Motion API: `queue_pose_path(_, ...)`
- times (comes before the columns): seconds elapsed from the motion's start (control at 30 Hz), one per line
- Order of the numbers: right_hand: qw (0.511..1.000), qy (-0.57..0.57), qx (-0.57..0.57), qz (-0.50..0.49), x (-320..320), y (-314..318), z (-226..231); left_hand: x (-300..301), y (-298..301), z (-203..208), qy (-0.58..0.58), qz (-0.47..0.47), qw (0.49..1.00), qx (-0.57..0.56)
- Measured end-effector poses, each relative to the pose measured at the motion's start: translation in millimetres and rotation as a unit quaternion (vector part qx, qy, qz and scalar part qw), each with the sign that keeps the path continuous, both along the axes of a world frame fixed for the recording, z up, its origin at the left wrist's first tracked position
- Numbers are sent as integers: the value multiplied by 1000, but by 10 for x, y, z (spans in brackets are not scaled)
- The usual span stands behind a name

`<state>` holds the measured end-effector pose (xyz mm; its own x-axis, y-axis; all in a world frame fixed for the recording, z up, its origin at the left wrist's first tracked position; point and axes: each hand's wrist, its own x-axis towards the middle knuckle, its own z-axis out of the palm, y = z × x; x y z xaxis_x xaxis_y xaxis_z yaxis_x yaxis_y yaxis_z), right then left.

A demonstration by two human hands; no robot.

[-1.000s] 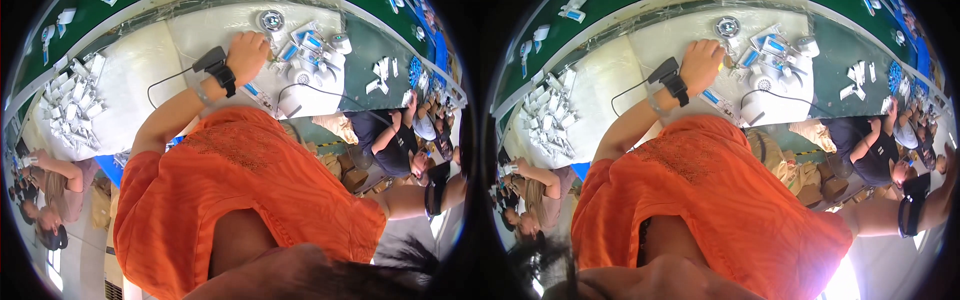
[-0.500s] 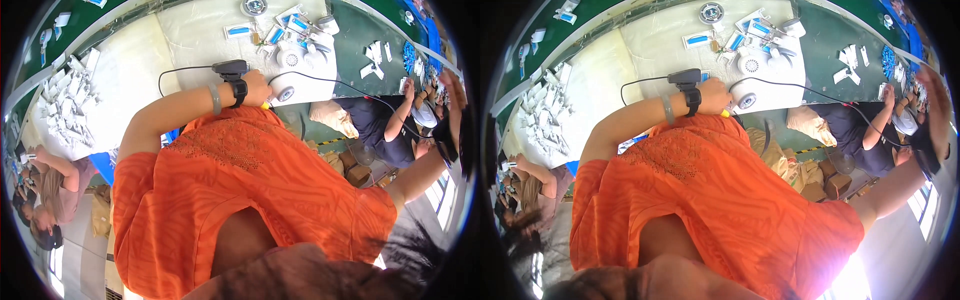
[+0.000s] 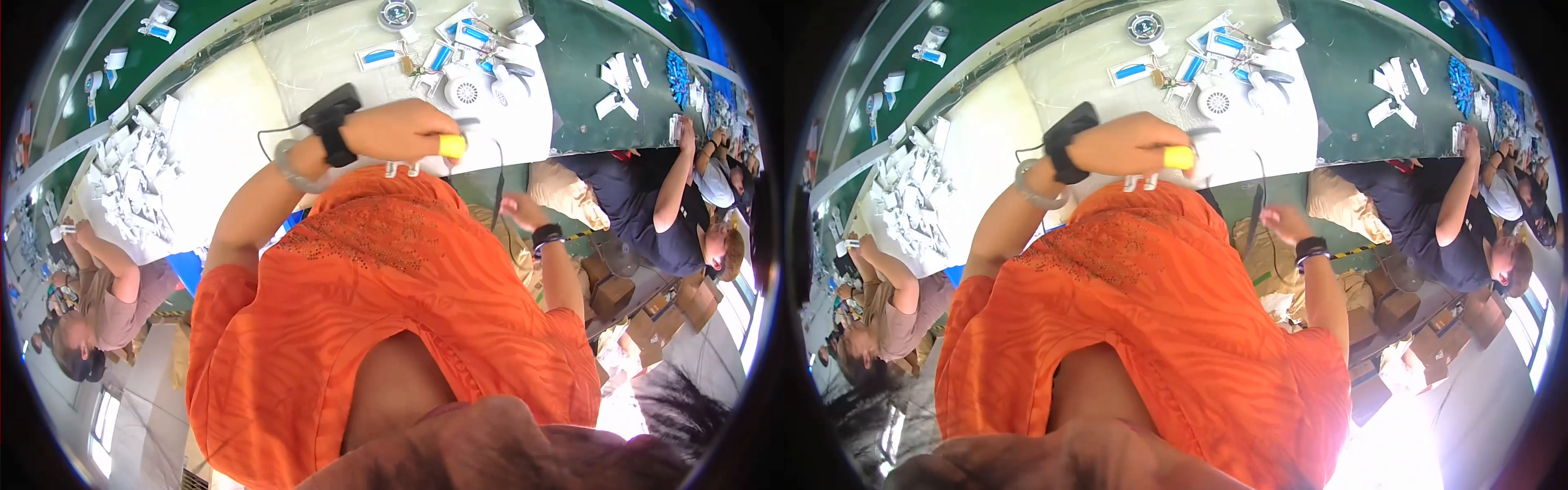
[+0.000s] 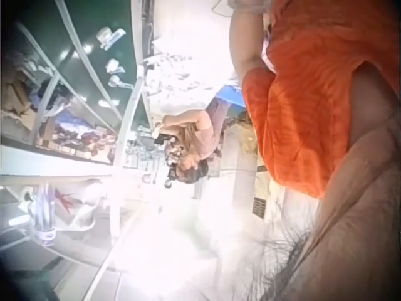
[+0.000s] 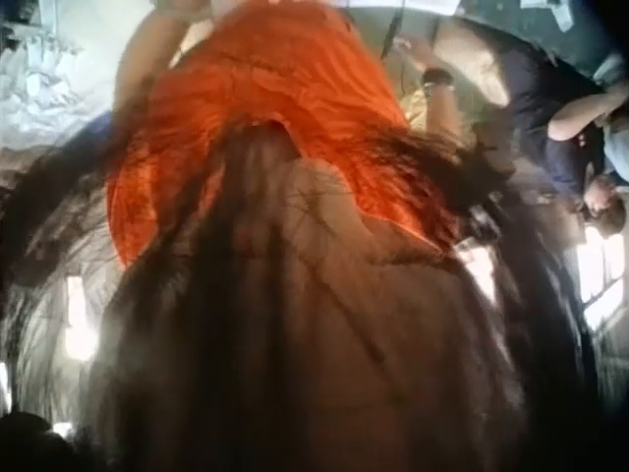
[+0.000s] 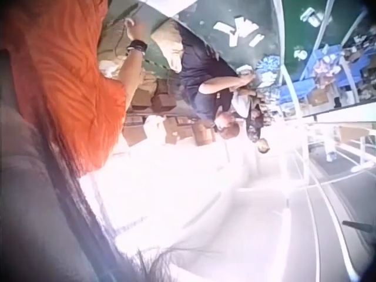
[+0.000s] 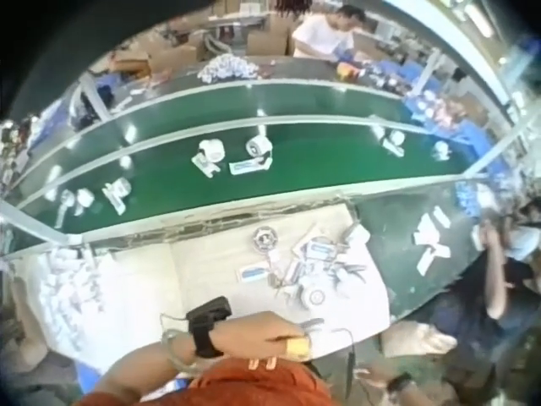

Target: The recorder is assembling security camera housings and internal components on a production line.

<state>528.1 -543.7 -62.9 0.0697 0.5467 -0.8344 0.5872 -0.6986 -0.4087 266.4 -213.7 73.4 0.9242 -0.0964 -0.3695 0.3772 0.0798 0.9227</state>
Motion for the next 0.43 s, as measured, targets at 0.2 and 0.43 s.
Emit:
queue_pose_path(0.2,957,-226,43,175,-245,114,207,-611,234,-215,15,184,975,128)
queue_pose_path(0.43,799,-65,553,229,-1578,2558,994,-1151,317,-744,27,137,901,410)
